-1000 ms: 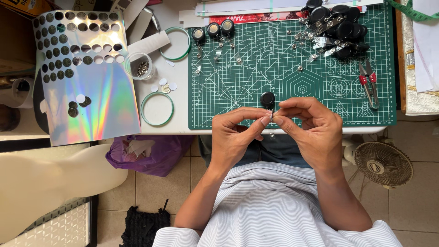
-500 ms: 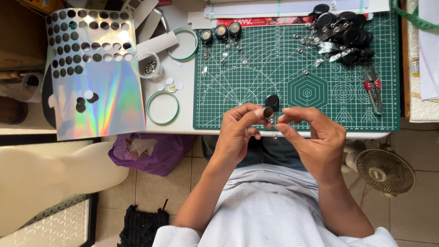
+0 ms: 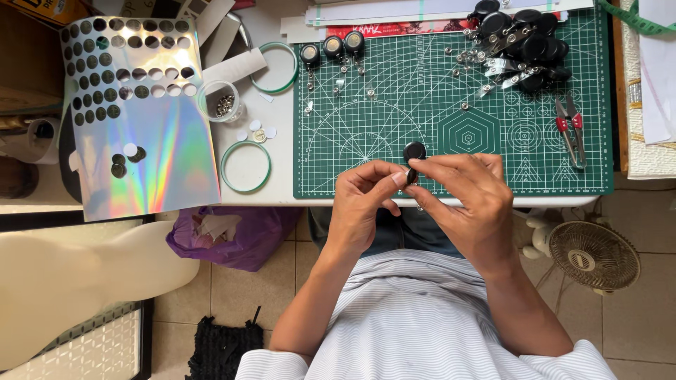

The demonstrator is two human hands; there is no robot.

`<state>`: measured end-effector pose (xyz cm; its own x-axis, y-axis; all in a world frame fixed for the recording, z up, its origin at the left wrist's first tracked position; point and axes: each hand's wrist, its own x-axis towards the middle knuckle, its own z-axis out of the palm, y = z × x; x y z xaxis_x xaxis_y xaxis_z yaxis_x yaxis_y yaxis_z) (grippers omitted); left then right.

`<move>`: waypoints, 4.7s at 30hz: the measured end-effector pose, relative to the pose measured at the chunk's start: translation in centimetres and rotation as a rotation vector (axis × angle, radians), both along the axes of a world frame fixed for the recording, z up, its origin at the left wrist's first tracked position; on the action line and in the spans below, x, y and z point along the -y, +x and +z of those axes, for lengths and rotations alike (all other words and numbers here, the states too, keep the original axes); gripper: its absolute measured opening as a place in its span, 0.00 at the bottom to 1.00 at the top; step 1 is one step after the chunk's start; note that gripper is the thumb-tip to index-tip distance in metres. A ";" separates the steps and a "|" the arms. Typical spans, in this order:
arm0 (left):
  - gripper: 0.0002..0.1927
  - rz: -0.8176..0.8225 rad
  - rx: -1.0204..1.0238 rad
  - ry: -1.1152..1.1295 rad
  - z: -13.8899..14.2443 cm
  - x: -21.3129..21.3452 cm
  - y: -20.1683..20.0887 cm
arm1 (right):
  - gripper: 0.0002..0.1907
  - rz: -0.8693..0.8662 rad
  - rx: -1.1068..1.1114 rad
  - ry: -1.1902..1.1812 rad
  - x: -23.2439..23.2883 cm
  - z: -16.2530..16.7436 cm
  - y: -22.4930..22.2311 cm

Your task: The person assembles keychains by hand, inserting small metal components into black circular casings and attaching them to metal rings. The person handles multiple keychains one at a time, placing finished units on the cutting mat.

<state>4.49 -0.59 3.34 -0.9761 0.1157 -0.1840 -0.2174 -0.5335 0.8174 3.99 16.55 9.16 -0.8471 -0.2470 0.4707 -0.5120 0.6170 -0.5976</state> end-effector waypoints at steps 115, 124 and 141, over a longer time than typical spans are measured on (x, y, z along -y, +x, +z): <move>0.10 -0.145 -0.088 -0.199 0.7 1.0 -0.5 | 0.13 0.383 0.474 -0.848 -2.2 -5.4 -0.8; 0.09 -0.137 -0.070 -0.180 0.1 1.0 -0.3 | 0.13 0.377 0.497 -0.883 -2.5 -5.9 -0.8; 0.09 0.431 -0.063 -1.159 0.7 9.8 -0.9 | 0.14 0.197 0.499 -0.874 -6.0 -8.2 -1.4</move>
<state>3.60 -10.40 4.05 -0.9051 -0.4167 0.0844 -0.1469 0.4928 0.8576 2.55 22.60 0.99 -0.9770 -0.1429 0.1584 -0.1275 -0.2042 -0.9706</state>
